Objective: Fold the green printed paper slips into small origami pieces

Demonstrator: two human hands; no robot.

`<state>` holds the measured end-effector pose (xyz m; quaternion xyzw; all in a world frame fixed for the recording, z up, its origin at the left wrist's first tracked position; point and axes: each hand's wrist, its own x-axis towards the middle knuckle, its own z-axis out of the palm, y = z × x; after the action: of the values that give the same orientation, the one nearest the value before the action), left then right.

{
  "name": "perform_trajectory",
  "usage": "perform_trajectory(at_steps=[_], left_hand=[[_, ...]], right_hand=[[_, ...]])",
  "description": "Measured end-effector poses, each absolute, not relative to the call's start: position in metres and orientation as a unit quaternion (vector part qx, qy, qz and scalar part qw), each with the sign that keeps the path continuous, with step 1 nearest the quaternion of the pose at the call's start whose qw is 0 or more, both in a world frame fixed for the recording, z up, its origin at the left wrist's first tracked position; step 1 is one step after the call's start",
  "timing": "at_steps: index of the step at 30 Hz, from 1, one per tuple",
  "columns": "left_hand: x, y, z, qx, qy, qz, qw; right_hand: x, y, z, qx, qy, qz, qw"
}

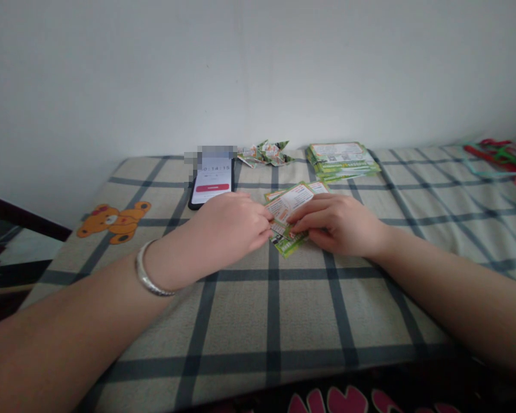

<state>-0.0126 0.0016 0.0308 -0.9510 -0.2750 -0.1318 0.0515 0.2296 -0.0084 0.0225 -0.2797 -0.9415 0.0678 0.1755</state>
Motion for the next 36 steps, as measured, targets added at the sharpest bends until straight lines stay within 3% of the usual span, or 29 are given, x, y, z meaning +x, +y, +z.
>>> perform_trajectory(at_steps=[3, 14, 24, 36], left_hand=[[-0.012, 0.003, 0.034, -0.962, -0.253, -0.064, 0.084], [-0.011, 0.004, 0.034, -0.962, -0.257, -0.073, 0.065], [-0.011, 0.005, 0.023, -0.954, -0.273, -0.093, 0.079], [-0.012, 0.004, 0.018, -0.952, -0.257, -0.122, 0.115]], right_hand=[[0.225, -0.007, 0.018, -0.307, -0.934, 0.036, 0.180], [0.212, -0.004, 0.008, -0.304, -0.934, -0.084, 0.167], [0.227, -0.003, 0.016, -0.282, -0.944, -0.007, 0.171], [0.235, -0.003, 0.017, -0.271, -0.949, -0.019, 0.160]])
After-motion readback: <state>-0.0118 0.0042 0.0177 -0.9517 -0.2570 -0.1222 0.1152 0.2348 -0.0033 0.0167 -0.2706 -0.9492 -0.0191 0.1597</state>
